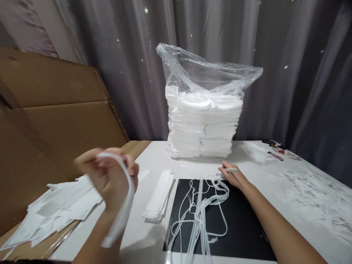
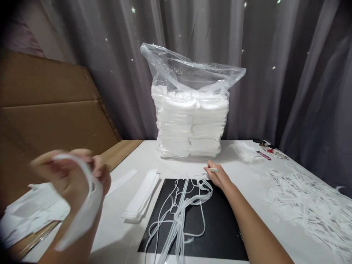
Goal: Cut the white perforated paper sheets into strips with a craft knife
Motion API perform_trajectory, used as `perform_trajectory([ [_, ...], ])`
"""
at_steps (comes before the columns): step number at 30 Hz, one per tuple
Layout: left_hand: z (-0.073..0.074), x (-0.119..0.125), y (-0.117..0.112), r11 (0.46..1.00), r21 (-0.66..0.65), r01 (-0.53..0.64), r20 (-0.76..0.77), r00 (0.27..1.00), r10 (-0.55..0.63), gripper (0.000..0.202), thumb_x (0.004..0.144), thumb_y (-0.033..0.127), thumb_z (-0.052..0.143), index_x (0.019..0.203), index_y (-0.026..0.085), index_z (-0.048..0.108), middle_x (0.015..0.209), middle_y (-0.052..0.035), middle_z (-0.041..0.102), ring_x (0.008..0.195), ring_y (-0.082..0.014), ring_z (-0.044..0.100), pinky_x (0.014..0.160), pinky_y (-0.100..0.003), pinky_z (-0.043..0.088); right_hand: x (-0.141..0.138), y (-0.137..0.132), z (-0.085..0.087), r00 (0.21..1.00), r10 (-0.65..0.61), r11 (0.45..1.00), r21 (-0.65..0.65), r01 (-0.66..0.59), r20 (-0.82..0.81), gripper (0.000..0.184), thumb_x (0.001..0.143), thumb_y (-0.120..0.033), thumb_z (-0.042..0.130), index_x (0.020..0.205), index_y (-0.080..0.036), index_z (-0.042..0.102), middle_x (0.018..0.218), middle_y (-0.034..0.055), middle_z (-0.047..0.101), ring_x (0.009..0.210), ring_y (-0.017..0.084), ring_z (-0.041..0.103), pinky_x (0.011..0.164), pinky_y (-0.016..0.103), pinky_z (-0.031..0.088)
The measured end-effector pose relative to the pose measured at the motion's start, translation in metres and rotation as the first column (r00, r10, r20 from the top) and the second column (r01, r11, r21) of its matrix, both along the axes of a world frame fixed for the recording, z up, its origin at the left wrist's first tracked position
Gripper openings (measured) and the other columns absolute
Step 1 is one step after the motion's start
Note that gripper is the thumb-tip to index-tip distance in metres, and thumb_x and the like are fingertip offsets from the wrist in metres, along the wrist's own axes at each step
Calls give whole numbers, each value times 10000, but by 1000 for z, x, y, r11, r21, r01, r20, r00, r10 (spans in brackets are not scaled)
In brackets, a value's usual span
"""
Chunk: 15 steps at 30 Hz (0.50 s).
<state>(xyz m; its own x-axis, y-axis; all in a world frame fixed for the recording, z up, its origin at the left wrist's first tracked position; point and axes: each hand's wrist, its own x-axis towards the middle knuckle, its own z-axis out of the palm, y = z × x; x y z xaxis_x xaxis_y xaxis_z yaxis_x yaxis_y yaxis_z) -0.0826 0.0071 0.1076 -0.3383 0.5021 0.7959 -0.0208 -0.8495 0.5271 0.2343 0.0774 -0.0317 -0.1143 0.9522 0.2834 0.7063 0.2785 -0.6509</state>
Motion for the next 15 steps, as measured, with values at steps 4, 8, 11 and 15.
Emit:
perform_trajectory([
  [4,-42,-18,35,943,-214,-254,-668,742,49,207,901,431,545,959,234,562,570,73,465,403,-75,395,405,-184,313,-22,-15,8,982,189,981,-42,-190,-21,305,932,-430,346,1006,-213,547,708,0,622,654,174,587,595,248,399],
  [8,-95,-32,63,876,-268,-401,-862,505,-32,278,793,469,611,927,228,651,861,-32,647,792,-218,612,672,-298,476,-58,-39,16,874,480,876,-79,-475,71,310,943,-429,395,836,-212,588,684,-3,603,629,145,554,605,231,376],
  [11,-115,-41,74,833,-245,-495,-911,413,-23,398,818,485,547,1089,202,616,1090,-100,626,1010,-302,571,852,-417,455,-79,-52,17,753,599,793,-74,-604,272,306,824,-490,606,755,-203,527,733,8,577,690,160,510,603,235,335],
  [15,-118,-48,80,809,-229,-542,-934,357,-25,463,876,494,434,1194,177,544,1199,-120,577,1088,-305,544,933,-443,420,-88,-57,20,646,684,718,-155,-678,339,267,762,-344,688,807,-207,464,828,5,553,746,150,475,609,221,327],
])
